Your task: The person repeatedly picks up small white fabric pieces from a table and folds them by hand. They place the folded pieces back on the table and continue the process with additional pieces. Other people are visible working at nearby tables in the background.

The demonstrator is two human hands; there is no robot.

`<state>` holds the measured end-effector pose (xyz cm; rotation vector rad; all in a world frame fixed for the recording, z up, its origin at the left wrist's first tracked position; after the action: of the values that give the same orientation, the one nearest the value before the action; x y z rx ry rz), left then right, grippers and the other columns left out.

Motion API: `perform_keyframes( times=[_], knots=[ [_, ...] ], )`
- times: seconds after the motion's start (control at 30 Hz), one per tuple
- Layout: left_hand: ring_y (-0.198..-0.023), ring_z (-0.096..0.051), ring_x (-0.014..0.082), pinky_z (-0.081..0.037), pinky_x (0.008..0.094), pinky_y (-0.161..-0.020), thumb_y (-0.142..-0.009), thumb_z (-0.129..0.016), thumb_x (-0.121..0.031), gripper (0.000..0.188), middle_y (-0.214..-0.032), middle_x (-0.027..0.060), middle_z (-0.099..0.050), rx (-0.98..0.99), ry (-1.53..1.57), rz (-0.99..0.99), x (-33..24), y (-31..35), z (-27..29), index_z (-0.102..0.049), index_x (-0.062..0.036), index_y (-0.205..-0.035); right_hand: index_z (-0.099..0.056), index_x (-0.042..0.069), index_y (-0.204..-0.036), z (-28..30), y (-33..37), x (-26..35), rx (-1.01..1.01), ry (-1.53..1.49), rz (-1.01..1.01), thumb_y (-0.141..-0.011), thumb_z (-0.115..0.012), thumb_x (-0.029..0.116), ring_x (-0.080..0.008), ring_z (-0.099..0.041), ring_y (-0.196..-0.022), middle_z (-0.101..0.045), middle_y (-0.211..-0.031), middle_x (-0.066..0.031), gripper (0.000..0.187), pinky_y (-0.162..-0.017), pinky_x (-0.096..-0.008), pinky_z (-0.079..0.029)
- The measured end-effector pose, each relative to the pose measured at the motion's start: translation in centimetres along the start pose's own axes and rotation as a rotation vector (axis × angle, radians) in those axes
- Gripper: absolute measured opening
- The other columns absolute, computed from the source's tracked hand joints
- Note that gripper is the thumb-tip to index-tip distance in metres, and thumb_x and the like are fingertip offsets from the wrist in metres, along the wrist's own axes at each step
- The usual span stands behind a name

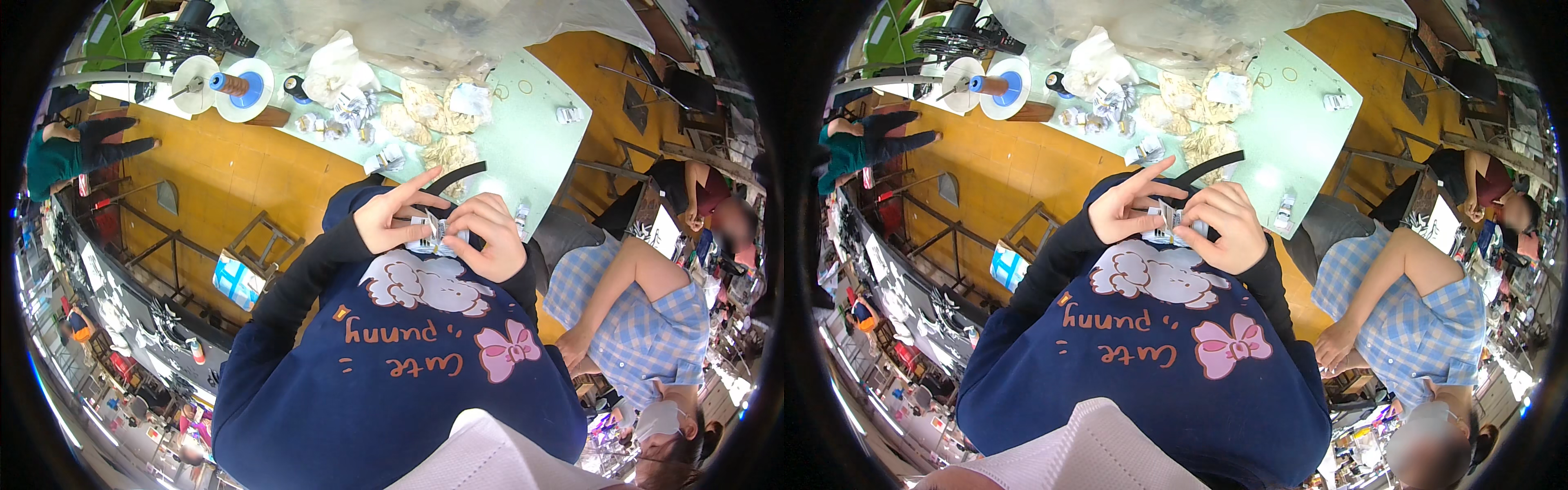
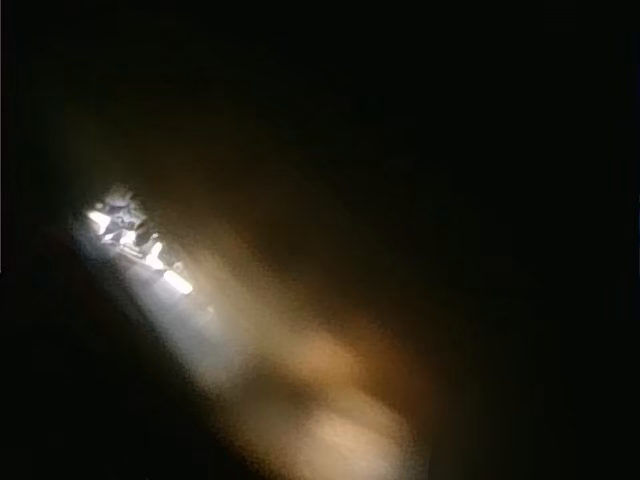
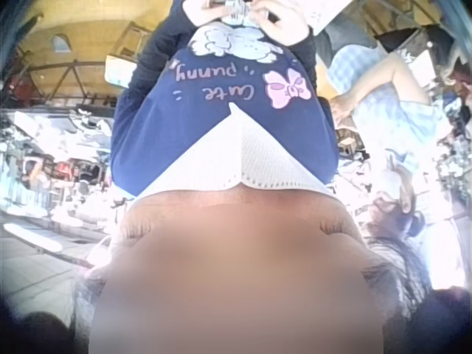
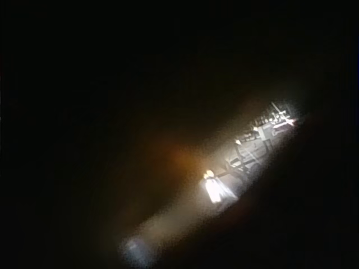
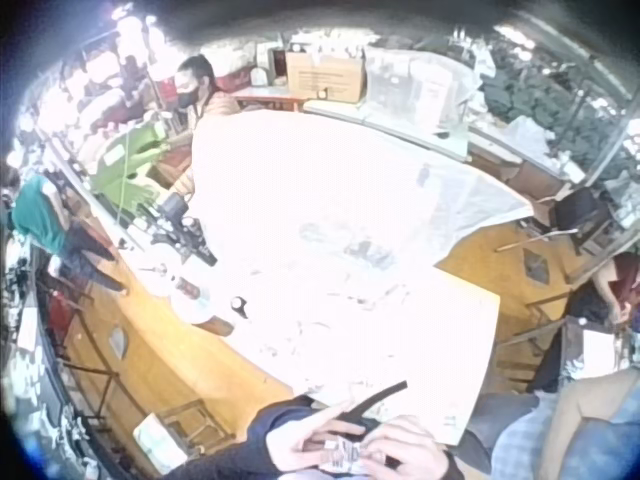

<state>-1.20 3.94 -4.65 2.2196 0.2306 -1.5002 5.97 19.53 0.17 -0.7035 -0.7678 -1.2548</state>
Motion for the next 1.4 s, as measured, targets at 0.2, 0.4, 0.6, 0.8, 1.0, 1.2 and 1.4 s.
perform_keyframes(
  times=[0.2,0.4,0.6,0.8,1.0,1.2,1.4],
  knots=[
    [-0.071,-0.065,0.0086,-0.05,0.0213,-0.066,-0.087,-0.063,0.0,0.078,-0.122,0.0128,-0.062,-0.096,-0.137,0.036,-0.3,-0.4,0.0,-0.021,-0.0122,-0.152,-0.06,0.002,-0.09,-1.4,-0.5,0.1,-0.026,-0.039,-0.106,-0.075,-0.076,0.011,-0.0317,-0.057,-0.087,-0.06,-0.087,-0.0115,0.023,-0.079,-0.0367,-0.045],
    [-0.068,-0.065,0.0081,-0.049,0.0204,-0.061,-0.084,-0.071,-0.007,0.084,-0.119,0.0115,-0.063,-0.151,-0.162,0.029,-0.1,-0.9,-0.2,-0.022,-0.0131,-0.152,-0.057,0.0,-0.086,-1.8,-0.2,-0.9,-0.112,-0.153,-0.149,-0.079,-0.067,0.008,-0.033,-0.058,-0.075,-0.058,-0.082,-0.0148,0.014,-0.07,-0.0386,-0.046],
    [-0.076,-0.067,0.0154,-0.053,0.0282,-0.071,-0.076,-0.08,-0.021,0.081,-0.086,0.0118,-0.07,-0.065,-0.467,0.031,0.9,-1.0,-0.2,-0.038,-0.0075,-0.144,-0.058,-0.003,-0.092,-1.4,-0.3,-2.9,-0.172,-0.168,-0.396,-0.081,-0.06,0.003,-0.0209,-0.061,-0.079,-0.061,-0.084,-0.0138,0.012,-0.076,-0.0321,-0.047],
    [-0.081,-0.066,0.017,-0.051,0.0295,-0.075,-0.084,-0.073,-0.033,0.05,-0.09,0.0136,-0.068,-0.148,-0.048,-0.006,5.1,-3.1,2.9,-0.057,-0.0037,-0.12,-0.055,0.002,-0.107,-1.7,-1.3,-3.5,-0.103,-0.201,-0.219,-0.078,-0.074,0.009,-0.0253,-0.064,-0.09,-0.064,-0.097,-0.0119,0.035,-0.079,-0.0325,-0.049],
    [-0.099,-0.057,0.0363,-0.046,0.044,-0.088,-0.063,-0.086,-0.036,0.068,-0.104,0.0199,-0.058,-1.126,-0.824,0.052,14.0,-8.2,17.9,-0.052,-0.0035,-0.112,-0.054,0.004,-0.105,-1.7,-0.2,-6.7,-0.353,-0.248,-0.412,-0.077,-0.075,0.008,-0.0134,-0.058,-0.082,-0.062,-0.091,-0.0067,0.035,-0.075,-0.0262,-0.046],
    [-0.095,-0.064,0.0374,-0.051,0.0419,-0.081,-0.066,-0.083,-0.029,0.067,-0.105,0.02,-0.064,-1.079,-0.826,0.176,19.9,-8.3,26.9,-0.045,-0.0088,-0.118,-0.051,0.004,-0.104,-2.1,1.9,-9.2,-0.354,-0.324,-0.531,-0.077,-0.075,0.005,-0.0094,-0.05,-0.087,-0.056,-0.098,-0.0027,0.036,-0.079,-0.0234,-0.041],
    [-0.099,-0.063,0.0389,-0.049,0.0411,-0.084,-0.074,-0.076,-0.039,0.063,-0.106,0.0251,-0.065,-0.923,-0.625,0.233,20.6,-4.5,24.7,-0.055,-0.0015,-0.12,-0.049,0.006,-0.104,-4.7,1.9,-11.8,-0.457,-0.26,-0.527,-0.075,-0.076,0.009,-0.0155,-0.052,-0.078,-0.058,-0.091,-0.0067,0.04,-0.072,-0.0281,-0.045]
  ],
)
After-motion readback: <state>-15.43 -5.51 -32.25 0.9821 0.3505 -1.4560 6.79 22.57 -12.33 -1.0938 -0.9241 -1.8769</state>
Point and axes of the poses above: each hand's wrist, its own y-axis away from the middle knuckle, its own z-axis out of the back of the hand, x = y × z, the point moved 5 cm from there along -y, towards the middle knuckle
